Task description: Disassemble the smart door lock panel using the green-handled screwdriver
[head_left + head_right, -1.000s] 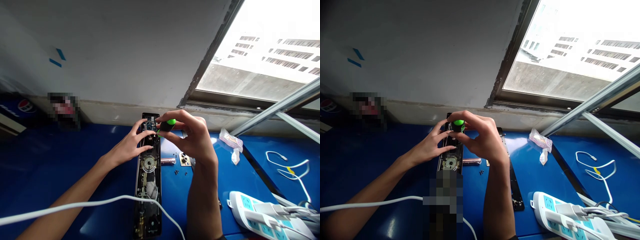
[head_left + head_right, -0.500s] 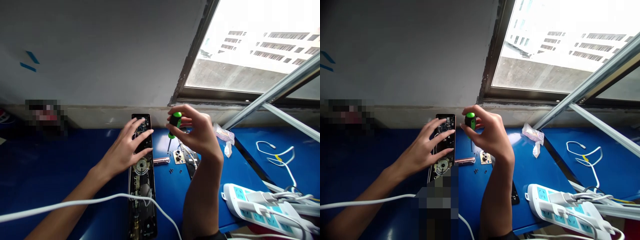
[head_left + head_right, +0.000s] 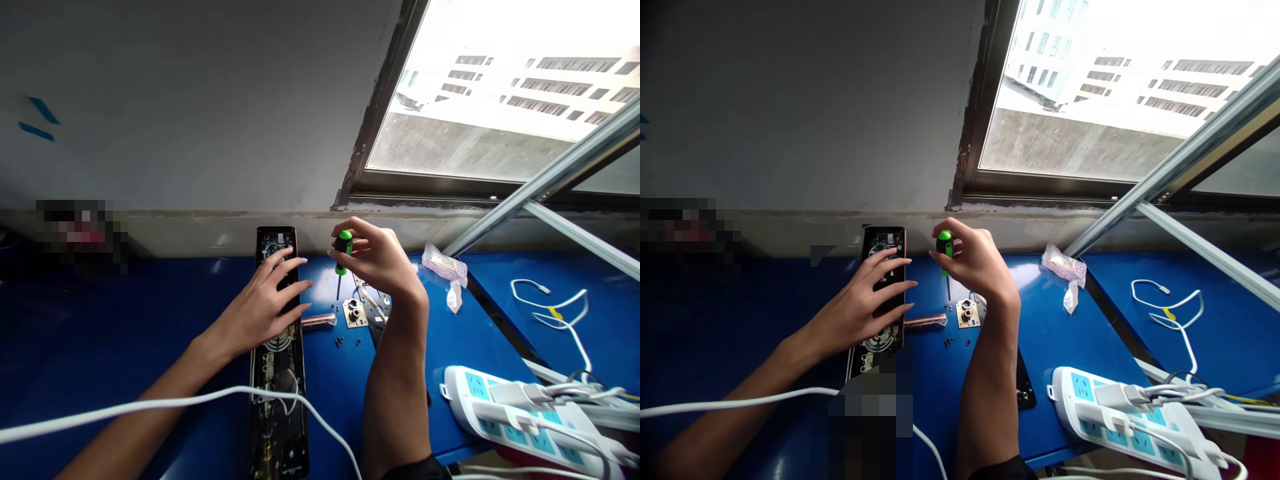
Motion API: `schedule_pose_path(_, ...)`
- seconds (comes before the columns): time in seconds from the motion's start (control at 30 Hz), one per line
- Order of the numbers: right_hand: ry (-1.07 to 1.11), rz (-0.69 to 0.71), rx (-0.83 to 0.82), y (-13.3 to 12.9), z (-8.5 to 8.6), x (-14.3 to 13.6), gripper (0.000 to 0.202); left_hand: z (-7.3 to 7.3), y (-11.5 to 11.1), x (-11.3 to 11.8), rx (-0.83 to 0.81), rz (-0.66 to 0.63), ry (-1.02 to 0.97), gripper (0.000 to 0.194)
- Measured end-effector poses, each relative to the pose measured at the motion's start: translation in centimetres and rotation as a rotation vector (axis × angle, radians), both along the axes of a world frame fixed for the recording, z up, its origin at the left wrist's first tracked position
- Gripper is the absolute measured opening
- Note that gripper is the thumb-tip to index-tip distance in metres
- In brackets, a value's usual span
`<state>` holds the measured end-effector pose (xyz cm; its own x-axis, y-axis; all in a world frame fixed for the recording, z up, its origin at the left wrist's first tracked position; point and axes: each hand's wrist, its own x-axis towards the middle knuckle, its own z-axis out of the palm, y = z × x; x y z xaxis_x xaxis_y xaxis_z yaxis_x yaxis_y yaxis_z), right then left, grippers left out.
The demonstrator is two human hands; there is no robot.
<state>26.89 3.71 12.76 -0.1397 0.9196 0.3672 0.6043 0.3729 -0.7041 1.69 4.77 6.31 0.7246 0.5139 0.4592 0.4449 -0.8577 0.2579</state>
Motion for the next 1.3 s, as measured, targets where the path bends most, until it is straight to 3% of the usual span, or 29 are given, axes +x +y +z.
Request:
schedule_pose_path(0.23,0.391,-0.004,0.243,-1.7,2.3,-2.6,0.029,1.5,0.7,-2.4,-0.058,0.013,-0.023,0.046)
schedule_pose_path(0.43,0.440,-0.003,0.444,-0.6,2.2,-4.6,0.029,1.4,0.7,-3.2,-0.110,0.006,-0.118,0.024)
schedule_pose_path(0.73,0.436,-0.018,0.484,0.0,1.9,-4.9,0.032,0.7,1.4,-3.1,-0.106,0.017,-0.180,0.013)
schedule_pose_path(1.1,0.509,-0.115,0.622,0.7,1.6,-5.5,0.025,0.7,1.1,-3.0,-0.333,0.230,-0.361,0.018)
schedule_pose_path(1.3,0.537,-0.126,0.562,0.8,1.4,-5.2,0.026,1.0,0.8,-2.8,-0.316,0.204,-0.403,0.021)
